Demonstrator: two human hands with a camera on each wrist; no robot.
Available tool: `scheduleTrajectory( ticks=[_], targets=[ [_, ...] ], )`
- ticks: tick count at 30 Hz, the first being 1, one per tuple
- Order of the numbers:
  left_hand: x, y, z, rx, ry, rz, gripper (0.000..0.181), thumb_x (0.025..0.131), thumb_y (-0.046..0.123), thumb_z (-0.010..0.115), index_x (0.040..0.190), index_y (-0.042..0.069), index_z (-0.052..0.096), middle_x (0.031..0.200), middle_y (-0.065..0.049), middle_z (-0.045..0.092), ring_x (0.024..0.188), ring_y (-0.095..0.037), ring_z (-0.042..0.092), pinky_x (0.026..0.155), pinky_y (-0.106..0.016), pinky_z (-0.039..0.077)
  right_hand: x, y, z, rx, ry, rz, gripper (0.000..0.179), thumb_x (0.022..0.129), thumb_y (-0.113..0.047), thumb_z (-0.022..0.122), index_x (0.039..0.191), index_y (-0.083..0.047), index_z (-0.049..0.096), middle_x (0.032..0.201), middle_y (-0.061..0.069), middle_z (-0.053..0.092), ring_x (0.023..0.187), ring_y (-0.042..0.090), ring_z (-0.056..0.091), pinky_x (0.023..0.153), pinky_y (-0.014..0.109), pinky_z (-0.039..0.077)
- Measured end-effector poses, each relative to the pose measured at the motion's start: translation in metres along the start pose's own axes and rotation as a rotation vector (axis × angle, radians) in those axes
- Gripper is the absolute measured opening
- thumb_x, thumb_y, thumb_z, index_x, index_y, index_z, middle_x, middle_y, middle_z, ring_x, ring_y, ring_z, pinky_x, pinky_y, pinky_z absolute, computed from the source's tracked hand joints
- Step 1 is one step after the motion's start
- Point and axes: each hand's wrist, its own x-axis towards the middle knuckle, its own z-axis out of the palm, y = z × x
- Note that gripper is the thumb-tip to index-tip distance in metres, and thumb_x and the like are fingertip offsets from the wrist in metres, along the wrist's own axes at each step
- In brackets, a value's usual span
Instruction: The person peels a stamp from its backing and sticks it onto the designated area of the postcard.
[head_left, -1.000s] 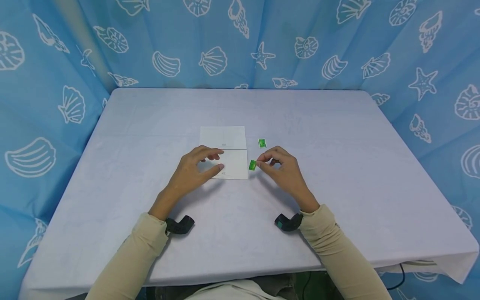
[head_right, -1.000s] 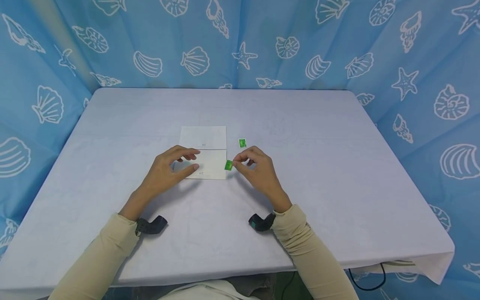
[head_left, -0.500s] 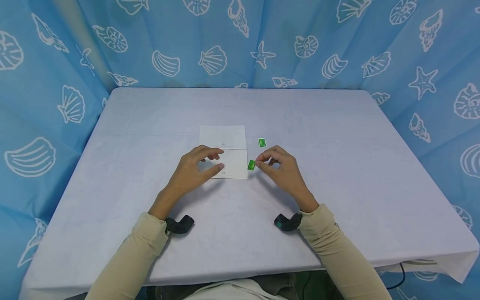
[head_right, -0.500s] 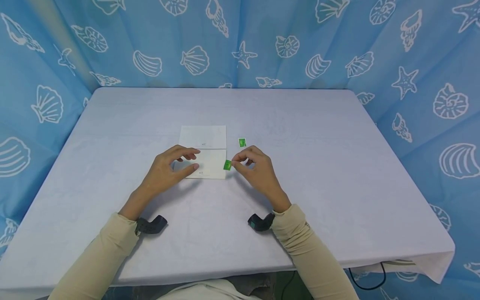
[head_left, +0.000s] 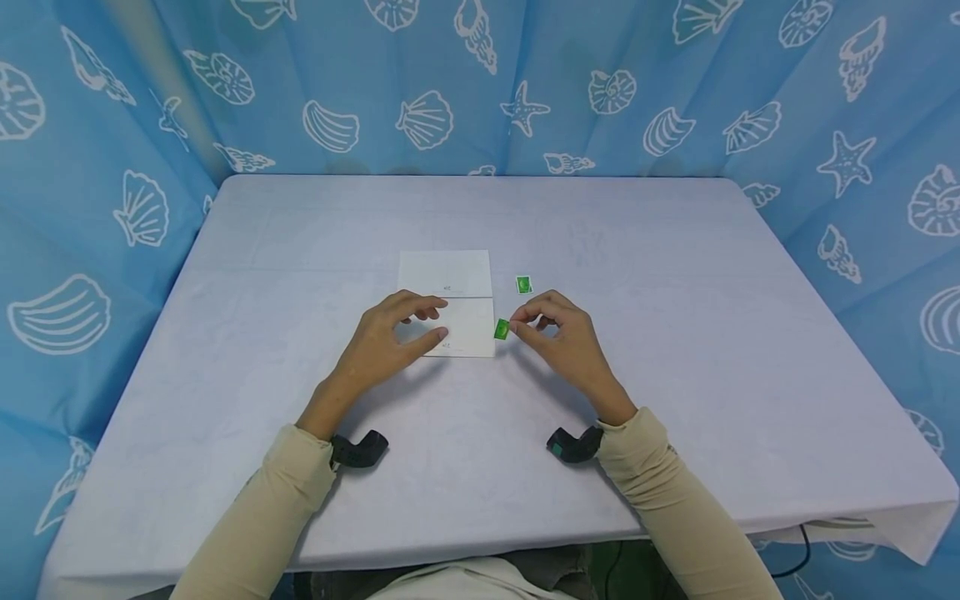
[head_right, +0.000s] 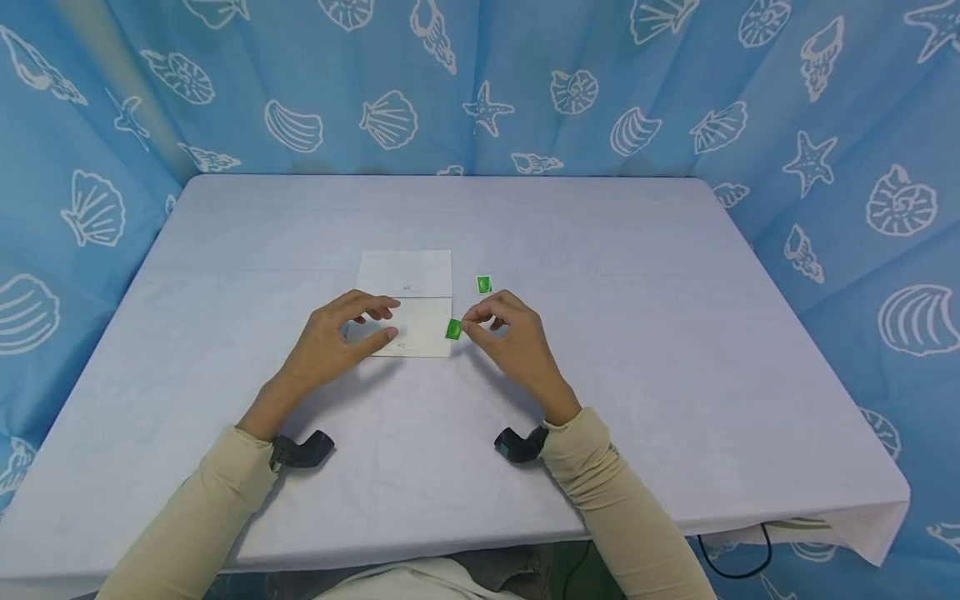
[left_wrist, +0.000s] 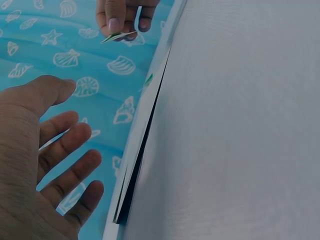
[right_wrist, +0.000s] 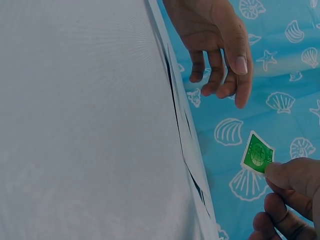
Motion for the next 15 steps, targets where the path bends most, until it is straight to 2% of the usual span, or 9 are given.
scheduleTrajectory(
  ticks=[4,8,15],
  targets=[
    [0.0002,0.0005,0.0,0.0,-0.002,0.001,0.039,0.084,0.037,0.066,0.118,0.019,0.061,0.101,0.005,0.06,0.095,-0.014,0.055,0.08,-0.036,0.046,0.0001,0.0046,0.0013,0.002,0.001,0.003,0.008,0.083,-0.022,0.069,0.089,-0.017,0.069,0.094,-0.007,0.058,0.087,0.014,0.054,0.074,0.036,0.047],
    [0.0002,0.0023,-0.0004,0.006,-0.002,0.002,0.039,0.084,0.038,0.066,0.118,0.019,0.061,0.1,0.005,0.06,0.095,-0.012,0.054,0.08,-0.035,0.046,0.0004,0.0024,0.0013,0.021,-0.002,-0.006,0.009,0.083,-0.022,0.069,0.089,-0.016,0.068,0.095,-0.002,0.058,0.087,0.02,0.055,0.074,0.04,0.046],
    [0.0004,0.0019,-0.0001,0.0,-0.002,0.008,0.039,0.084,0.037,0.065,0.118,0.018,0.061,0.099,0.004,0.06,0.094,-0.011,0.054,0.079,-0.035,0.046,0.0008,0.0018,0.001,0.011,-0.005,0.005,0.009,0.084,-0.03,0.067,0.088,-0.023,0.068,0.094,-0.009,0.057,0.086,0.016,0.054,0.074,0.035,0.047]
  ],
)
